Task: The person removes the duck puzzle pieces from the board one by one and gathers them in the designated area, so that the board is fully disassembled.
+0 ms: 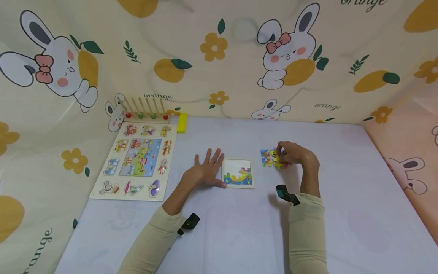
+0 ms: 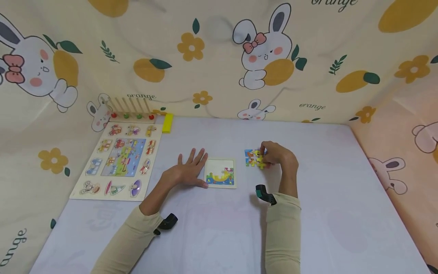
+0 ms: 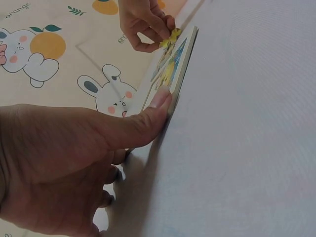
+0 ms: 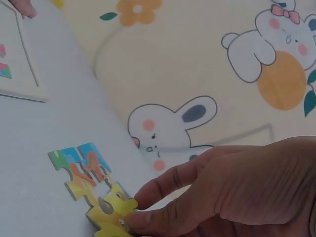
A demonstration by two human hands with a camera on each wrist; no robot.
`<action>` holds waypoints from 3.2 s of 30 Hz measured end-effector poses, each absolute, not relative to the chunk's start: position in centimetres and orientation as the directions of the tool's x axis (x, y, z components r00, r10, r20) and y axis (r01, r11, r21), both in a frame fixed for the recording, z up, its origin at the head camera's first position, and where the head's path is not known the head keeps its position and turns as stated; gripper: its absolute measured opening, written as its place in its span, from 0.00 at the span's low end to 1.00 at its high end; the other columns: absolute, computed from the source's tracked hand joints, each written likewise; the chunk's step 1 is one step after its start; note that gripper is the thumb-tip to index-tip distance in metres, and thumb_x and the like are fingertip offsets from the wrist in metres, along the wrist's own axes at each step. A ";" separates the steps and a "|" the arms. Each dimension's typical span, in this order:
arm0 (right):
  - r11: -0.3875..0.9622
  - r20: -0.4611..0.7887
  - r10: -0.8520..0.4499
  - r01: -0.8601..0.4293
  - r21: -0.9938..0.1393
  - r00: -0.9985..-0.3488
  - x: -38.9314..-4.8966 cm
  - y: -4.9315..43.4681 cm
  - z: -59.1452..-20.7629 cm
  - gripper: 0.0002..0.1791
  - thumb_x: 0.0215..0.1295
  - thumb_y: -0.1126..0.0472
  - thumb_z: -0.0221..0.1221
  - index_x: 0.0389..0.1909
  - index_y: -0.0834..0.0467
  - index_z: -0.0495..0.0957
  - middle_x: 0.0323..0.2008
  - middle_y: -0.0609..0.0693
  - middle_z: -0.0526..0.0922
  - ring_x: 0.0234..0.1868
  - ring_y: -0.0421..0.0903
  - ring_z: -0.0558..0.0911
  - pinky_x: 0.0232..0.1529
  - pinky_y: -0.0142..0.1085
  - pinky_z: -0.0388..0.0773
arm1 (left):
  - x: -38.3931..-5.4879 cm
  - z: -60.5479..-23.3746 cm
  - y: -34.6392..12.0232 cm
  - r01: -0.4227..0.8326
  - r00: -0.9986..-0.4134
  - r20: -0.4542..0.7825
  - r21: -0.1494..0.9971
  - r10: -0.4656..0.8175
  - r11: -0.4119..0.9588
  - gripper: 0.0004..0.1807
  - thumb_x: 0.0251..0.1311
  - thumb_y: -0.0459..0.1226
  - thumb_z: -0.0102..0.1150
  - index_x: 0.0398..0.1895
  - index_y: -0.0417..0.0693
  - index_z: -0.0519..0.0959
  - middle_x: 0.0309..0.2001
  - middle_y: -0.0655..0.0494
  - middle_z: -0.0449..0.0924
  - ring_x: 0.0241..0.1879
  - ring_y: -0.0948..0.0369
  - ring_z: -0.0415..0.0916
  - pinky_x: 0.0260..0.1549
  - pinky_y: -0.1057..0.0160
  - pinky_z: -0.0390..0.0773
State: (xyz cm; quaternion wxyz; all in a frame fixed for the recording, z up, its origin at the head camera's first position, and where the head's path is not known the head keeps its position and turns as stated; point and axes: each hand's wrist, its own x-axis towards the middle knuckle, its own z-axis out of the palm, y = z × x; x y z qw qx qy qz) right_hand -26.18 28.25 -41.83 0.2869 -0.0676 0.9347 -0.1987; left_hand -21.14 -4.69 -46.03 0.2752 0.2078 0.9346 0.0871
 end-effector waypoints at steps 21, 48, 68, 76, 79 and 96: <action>0.943 -0.575 -0.132 0.077 -0.325 -0.808 -25.6 27.8 -40.8 0.11 0.65 0.60 0.66 0.37 0.62 0.76 0.22 0.47 0.75 0.32 0.45 0.73 0.38 0.39 0.67 | -20.8 -45.4 -4.8 0.335 -0.769 -0.458 0.304 0.445 0.892 0.62 0.64 0.59 0.67 0.86 0.46 0.38 0.87 0.48 0.26 0.86 0.43 0.23 0.79 0.28 0.36; 0.939 -0.608 -0.092 0.134 -0.316 -0.788 -25.5 27.5 -40.6 0.10 0.69 0.60 0.66 0.40 0.63 0.78 0.25 0.50 0.77 0.32 0.46 0.73 0.38 0.39 0.67 | -20.8 -45.7 -4.8 0.345 -0.768 -0.459 0.291 0.446 0.893 0.61 0.65 0.59 0.66 0.86 0.47 0.38 0.87 0.48 0.25 0.86 0.43 0.22 0.79 0.28 0.36; 0.897 -0.573 -0.428 -0.254 -0.361 -0.699 -24.8 20.1 -40.3 0.16 0.65 0.57 0.71 0.47 0.56 0.77 0.35 0.51 0.82 0.35 0.46 0.80 0.40 0.37 0.72 | -20.5 -45.7 -4.5 0.339 -0.776 -0.463 0.266 0.428 0.902 0.62 0.64 0.60 0.67 0.87 0.49 0.39 0.87 0.50 0.26 0.86 0.44 0.24 0.80 0.29 0.37; 0.928 -0.582 -0.370 -0.266 -0.260 -0.724 -24.3 17.5 -41.1 0.17 0.60 0.59 0.75 0.34 0.57 0.74 0.31 0.48 0.77 0.31 0.43 0.76 0.34 0.32 0.69 | -20.9 -46.8 -4.4 0.339 -0.770 -0.472 0.268 0.429 0.902 0.62 0.65 0.61 0.65 0.87 0.49 0.36 0.87 0.51 0.23 0.86 0.45 0.21 0.80 0.29 0.35; 0.940 -0.579 -0.341 -0.263 -0.217 -0.741 -24.0 16.6 -41.5 0.17 0.56 0.60 0.77 0.33 0.57 0.75 0.29 0.47 0.76 0.31 0.43 0.74 0.33 0.31 0.69 | -20.6 -46.4 -4.5 0.347 -0.772 -0.467 0.258 0.431 0.902 0.62 0.64 0.61 0.66 0.87 0.48 0.38 0.87 0.49 0.26 0.86 0.44 0.24 0.80 0.29 0.38; 0.962 -0.561 -0.260 -0.259 -0.082 -0.786 -24.1 15.1 -41.5 0.24 0.51 0.57 0.81 0.42 0.59 0.79 0.37 0.51 0.85 0.36 0.46 0.78 0.41 0.40 0.79 | -20.6 -45.8 -4.5 0.345 -0.780 -0.454 0.264 0.432 0.901 0.62 0.64 0.63 0.65 0.87 0.49 0.38 0.87 0.51 0.26 0.87 0.45 0.24 0.80 0.29 0.38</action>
